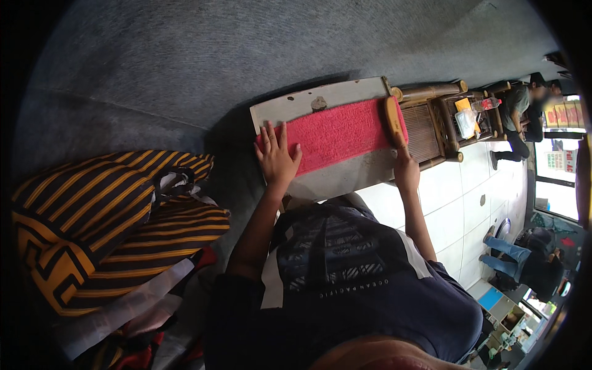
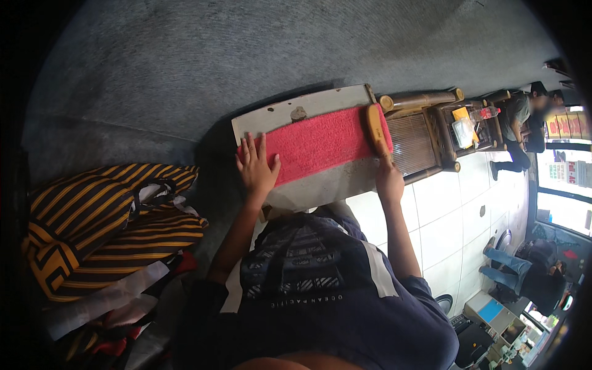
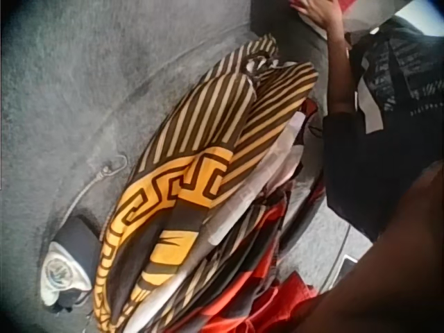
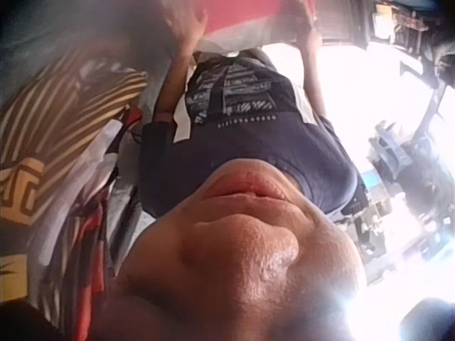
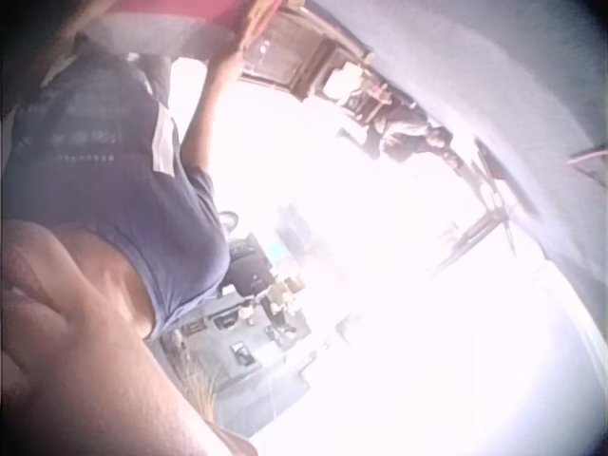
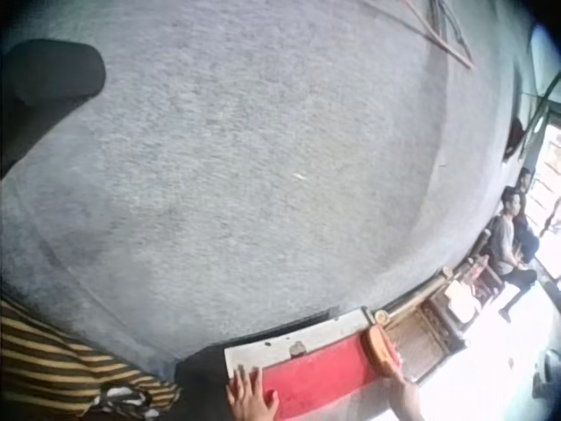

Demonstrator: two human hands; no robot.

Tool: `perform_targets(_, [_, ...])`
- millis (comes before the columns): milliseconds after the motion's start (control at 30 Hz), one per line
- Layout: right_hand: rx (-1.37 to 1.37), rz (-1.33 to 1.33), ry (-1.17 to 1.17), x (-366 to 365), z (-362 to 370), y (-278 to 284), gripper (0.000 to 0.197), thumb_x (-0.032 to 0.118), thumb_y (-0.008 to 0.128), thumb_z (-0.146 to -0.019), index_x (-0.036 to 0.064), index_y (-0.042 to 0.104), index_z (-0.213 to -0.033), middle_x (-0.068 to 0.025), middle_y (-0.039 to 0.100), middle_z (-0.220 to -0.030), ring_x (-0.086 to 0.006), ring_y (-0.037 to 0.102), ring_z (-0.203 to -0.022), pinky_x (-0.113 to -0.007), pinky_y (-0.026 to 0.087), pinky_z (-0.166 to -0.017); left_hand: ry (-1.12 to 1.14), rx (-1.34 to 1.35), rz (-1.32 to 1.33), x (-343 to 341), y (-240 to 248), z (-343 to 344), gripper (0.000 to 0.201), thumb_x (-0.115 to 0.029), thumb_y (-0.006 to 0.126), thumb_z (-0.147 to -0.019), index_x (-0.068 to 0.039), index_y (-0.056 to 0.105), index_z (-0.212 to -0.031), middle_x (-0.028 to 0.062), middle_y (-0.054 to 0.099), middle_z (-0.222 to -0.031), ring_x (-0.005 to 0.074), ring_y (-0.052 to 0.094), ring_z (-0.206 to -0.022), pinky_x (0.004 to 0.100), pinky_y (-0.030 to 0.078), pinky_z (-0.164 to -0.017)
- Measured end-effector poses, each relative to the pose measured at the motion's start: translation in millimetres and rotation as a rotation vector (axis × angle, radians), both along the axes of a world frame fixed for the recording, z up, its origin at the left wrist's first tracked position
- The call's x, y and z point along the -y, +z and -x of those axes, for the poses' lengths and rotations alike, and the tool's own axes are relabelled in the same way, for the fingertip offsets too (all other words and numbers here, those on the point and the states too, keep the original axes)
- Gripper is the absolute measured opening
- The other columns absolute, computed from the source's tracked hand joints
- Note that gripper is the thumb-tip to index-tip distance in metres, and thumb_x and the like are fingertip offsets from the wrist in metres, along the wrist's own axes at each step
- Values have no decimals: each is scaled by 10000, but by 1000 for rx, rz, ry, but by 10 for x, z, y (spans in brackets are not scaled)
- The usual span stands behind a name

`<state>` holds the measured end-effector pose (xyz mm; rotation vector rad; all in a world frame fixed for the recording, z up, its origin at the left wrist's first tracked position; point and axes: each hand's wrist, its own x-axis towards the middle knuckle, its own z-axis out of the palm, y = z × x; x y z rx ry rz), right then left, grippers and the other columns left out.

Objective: The person folds pink towels by hand on a small table, using a brush to smooth the fabric and pressing down with their hands to flatten each fold.

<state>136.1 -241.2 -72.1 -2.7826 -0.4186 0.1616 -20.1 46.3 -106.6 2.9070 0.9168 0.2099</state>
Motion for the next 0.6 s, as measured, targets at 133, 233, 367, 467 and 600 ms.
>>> perform_targets(133, [137,-126,107,-171,156,-44,393,133,490,-934,238,520,-1311,-210,642,-849,-408,638,-694,-494,497,-566,-13,34,-2,4,33,-32,677,-476,476,-888,-195,306,-1480,157,228,-1544,315,201,-1433,584,219,-1096])
perform_targets(233, [81,-176,392,-431,604,-98,385,105,506,-882,199,556,-1252,-184,642,-860,-373,635,-643,-465,516,-555,-3,37,0,14,3,-24,678,-471,486,-881,-206,307,-1479,149,227,-1546,314,203,-1433,583,222,-1095])
perform_targets(367, [-77,-124,576,-558,702,95,399,83,553,-807,173,582,-1195,-170,626,-845,-357,638,-639,-453,527,-558,19,22,-15,14,-42,-21,682,-466,497,-874,-218,307,-1479,140,227,-1549,311,211,-1431,581,231,-1091])
perform_targets(467, [-83,-128,474,-291,465,-87,458,90,560,-812,211,563,-1253,-166,618,-841,-370,633,-670,-455,521,-592,10,34,-23,26,-52,-40,673,-459,500,-874,-214,321,-1475,144,239,-1544,313,227,-1425,580,239,-1086])
perform_targets(600, [-27,-101,262,152,47,-112,433,121,527,-887,225,538,-1308,-175,631,-836,-381,633,-686,-460,505,-591,17,47,-14,33,-20,-31,623,-436,495,-887,-199,371,-1449,152,248,-1539,317,237,-1421,569,232,-1092])
